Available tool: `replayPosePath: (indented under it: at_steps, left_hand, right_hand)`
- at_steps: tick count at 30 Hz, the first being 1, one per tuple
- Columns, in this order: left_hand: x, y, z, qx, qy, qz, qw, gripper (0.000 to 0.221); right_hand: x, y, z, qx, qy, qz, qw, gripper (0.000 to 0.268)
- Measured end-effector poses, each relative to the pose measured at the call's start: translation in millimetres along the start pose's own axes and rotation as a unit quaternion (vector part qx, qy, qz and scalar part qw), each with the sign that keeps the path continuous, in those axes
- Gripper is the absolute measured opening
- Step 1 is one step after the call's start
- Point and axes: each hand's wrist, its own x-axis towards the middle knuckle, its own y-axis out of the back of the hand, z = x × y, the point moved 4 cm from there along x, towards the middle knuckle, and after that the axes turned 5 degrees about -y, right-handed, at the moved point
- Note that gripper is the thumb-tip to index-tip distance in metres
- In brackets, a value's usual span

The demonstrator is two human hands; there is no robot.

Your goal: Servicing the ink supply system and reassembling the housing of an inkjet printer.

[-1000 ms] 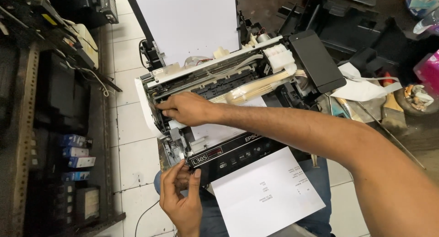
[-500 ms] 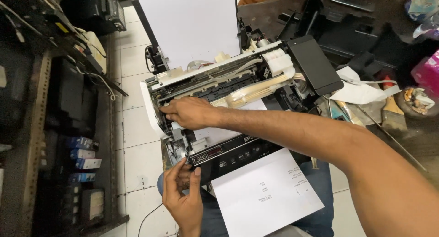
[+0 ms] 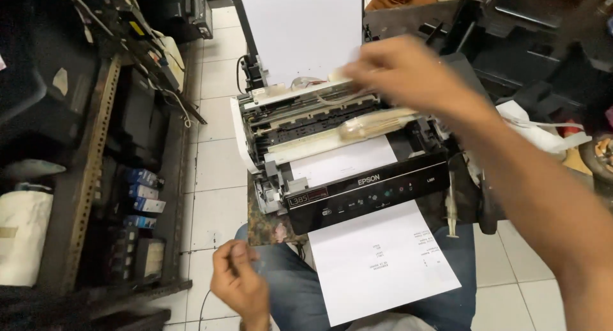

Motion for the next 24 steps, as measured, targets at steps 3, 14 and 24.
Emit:
replayPosePath:
  at_steps: [3,14,24]
  left_hand:
    - [9,23,4,0.132,-0.058,-0.035,0.989,0.035]
    - [215,-136,103,-0.011,-0.191,-0.208,0.959,0.056]
    - [391,-330,30,-0.103,-0.065,-0.216,0.969,0.041]
  right_hand:
    - [-33,50,70,0.030,0.063,0.132,0.989,0.042]
    - [-113,61,223,0.204,-0.050,0.216,0.953,0.010]
    - [-168,25,362,0.451,0.046,0.253,0.854,0.013]
